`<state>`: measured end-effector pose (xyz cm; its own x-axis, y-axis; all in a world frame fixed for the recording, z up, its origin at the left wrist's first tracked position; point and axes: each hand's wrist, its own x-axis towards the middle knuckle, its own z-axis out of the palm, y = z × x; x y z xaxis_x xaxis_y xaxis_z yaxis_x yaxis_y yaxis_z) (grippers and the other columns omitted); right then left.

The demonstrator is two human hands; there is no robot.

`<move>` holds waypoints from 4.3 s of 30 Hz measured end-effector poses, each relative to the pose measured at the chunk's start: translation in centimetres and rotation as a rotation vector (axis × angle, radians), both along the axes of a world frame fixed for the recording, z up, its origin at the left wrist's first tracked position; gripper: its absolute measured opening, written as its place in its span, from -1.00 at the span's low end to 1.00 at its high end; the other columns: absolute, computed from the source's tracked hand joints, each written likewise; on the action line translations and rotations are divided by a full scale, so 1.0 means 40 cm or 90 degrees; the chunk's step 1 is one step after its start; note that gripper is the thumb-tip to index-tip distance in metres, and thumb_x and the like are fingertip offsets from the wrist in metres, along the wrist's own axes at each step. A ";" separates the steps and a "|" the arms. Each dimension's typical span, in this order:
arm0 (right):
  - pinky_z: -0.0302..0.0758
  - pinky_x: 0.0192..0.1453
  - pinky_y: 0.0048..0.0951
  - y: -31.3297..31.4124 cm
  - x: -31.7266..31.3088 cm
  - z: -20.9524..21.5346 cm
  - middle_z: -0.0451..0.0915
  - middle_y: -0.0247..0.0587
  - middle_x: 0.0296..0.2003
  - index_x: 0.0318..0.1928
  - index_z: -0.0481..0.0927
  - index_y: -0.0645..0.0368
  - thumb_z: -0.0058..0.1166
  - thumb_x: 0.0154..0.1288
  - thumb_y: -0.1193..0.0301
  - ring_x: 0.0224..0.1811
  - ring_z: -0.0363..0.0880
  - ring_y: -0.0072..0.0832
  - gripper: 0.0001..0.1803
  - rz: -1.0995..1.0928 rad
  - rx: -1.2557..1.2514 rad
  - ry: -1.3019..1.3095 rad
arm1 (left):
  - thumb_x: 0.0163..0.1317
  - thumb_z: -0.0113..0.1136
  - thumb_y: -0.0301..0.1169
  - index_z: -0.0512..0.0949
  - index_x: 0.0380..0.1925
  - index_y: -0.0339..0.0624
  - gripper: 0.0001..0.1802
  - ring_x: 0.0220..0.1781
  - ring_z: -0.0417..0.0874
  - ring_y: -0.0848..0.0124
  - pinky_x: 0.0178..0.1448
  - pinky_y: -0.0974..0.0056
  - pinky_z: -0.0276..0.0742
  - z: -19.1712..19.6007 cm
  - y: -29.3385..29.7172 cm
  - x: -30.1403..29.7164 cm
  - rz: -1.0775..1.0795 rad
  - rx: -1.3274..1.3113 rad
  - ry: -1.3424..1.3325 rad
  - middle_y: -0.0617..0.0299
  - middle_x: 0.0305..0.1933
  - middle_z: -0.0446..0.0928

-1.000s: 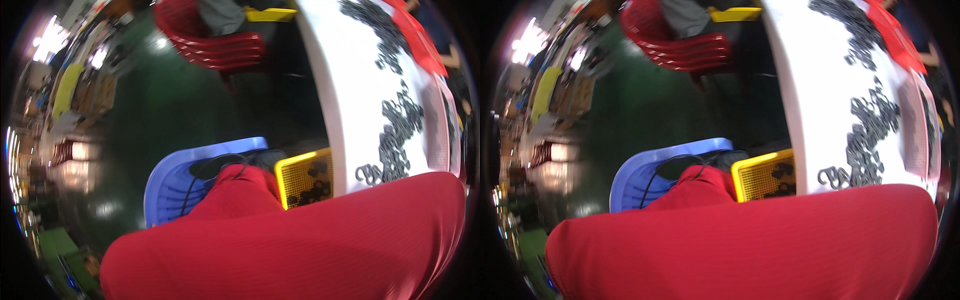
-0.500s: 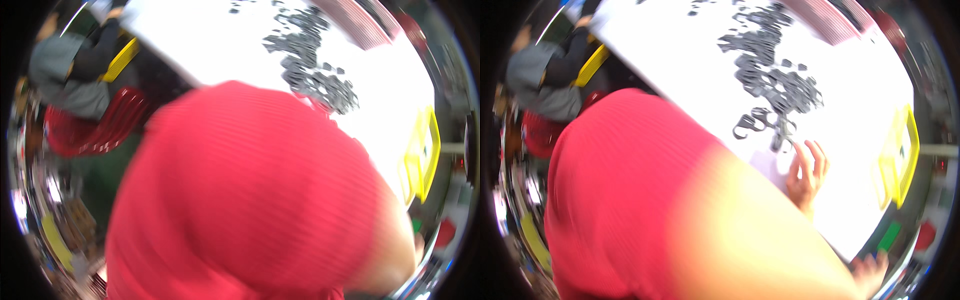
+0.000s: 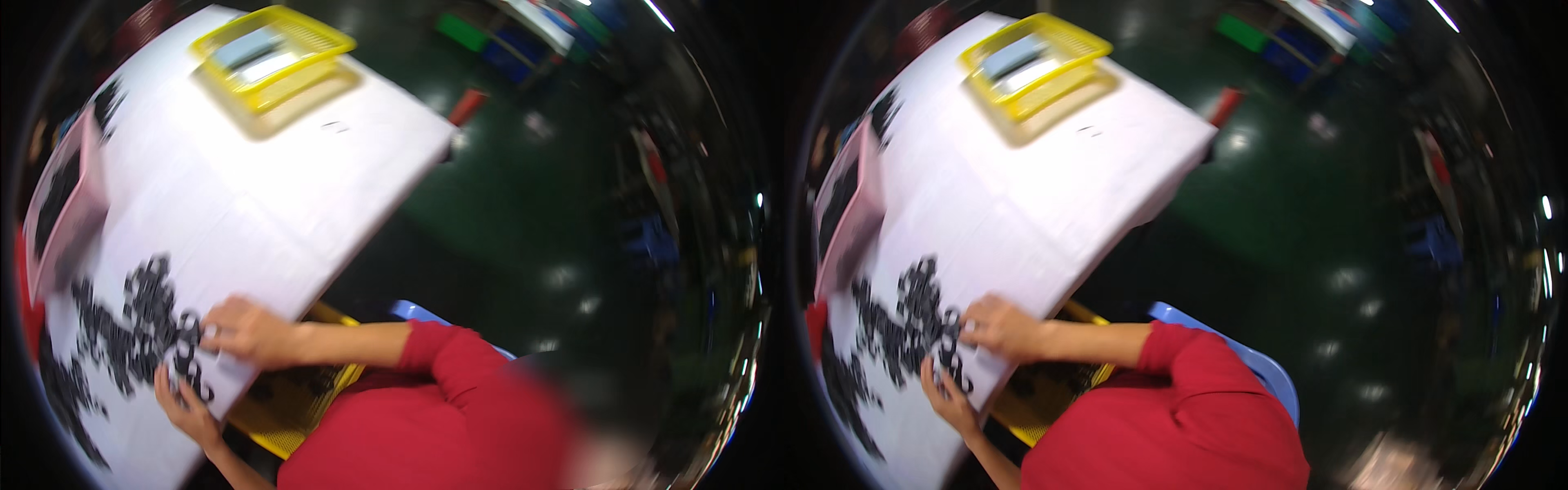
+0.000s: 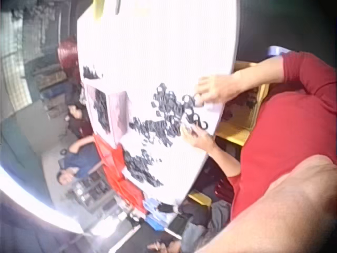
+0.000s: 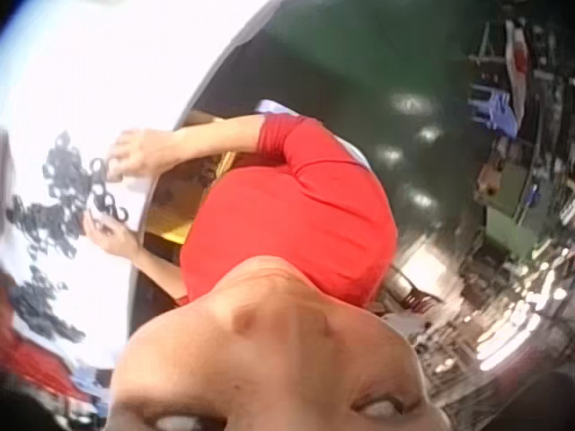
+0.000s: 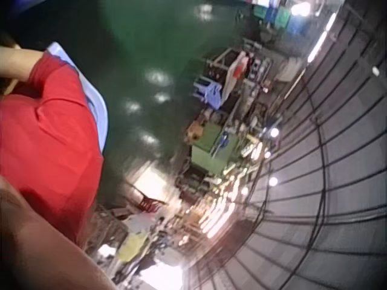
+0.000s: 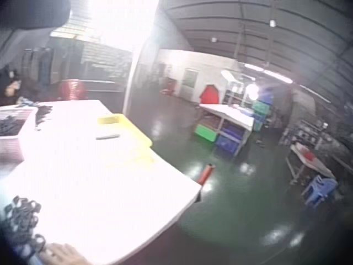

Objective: The person assembles small black plastic hooks by hand, snapping two parts together and placing them into a yellow basket. They repeatedly pick up parts from a table, join them, and transfer the assembled hooks into the basket. Later, they walk to another table and attach hooks to a hanging chain.

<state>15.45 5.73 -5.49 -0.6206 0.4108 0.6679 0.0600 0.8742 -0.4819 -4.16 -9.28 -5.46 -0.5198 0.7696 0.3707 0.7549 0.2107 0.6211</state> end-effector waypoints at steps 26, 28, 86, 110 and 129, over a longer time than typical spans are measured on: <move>0.37 0.06 -0.23 0.117 -0.016 0.077 0.61 -0.36 -0.16 -0.18 0.67 0.03 0.33 0.05 0.35 -0.03 0.50 -0.32 -0.73 -0.086 -0.121 -0.158 | 0.30 -0.10 -0.70 0.51 -0.03 -0.35 -0.71 0.20 0.47 0.31 0.26 0.29 0.38 0.061 -0.068 0.089 0.055 0.154 -0.044 0.03 0.16 0.45; 0.36 0.07 -0.23 0.078 -0.041 0.100 0.60 -0.35 -0.14 -0.18 0.67 0.03 0.34 0.04 0.33 0.00 0.48 -0.33 -0.72 -0.047 -0.111 -0.193 | 0.30 -0.08 -0.70 0.52 -0.04 -0.35 -0.71 0.17 0.49 0.32 0.25 0.30 0.38 0.066 -0.089 0.105 0.090 0.143 -0.007 0.04 0.14 0.47; 0.41 -0.04 -0.29 0.175 0.036 0.146 0.61 -0.28 -0.22 -0.17 0.69 0.09 0.29 0.09 0.40 -0.13 0.52 -0.31 -0.76 -0.043 -0.019 -0.271 | 0.13 0.33 -0.38 0.68 -0.19 -0.18 -0.76 -0.12 0.59 0.21 0.01 0.20 0.50 0.097 0.154 0.098 0.068 0.113 0.085 0.14 -0.12 0.65; -0.16 0.41 0.41 0.082 -0.023 0.046 0.20 0.05 0.37 0.30 0.43 -0.23 0.15 0.11 -0.21 0.48 -0.05 0.13 -0.24 -0.038 -0.011 -0.357 | 0.10 0.32 -0.42 0.58 0.00 -0.21 -0.59 0.09 0.52 0.10 0.19 0.12 0.40 0.112 -0.003 0.194 -0.010 0.017 0.040 0.05 0.07 0.56; 0.43 -0.02 -0.19 -0.126 0.328 0.058 0.56 -0.24 -0.23 -0.27 0.59 0.13 0.25 0.12 0.46 -0.10 0.52 -0.22 -0.85 -0.004 -0.061 -0.310 | 0.24 0.17 -0.25 0.52 0.12 0.07 -0.59 0.49 0.16 0.18 0.48 -0.14 0.01 0.060 0.052 0.130 -0.161 0.022 0.303 0.27 0.33 0.37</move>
<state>28.55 0.70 -3.18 -0.8484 0.4612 0.2599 0.3034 0.8259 -0.4753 1.04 -7.18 -3.07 -0.0888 0.8319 0.5478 0.9790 -0.0284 0.2019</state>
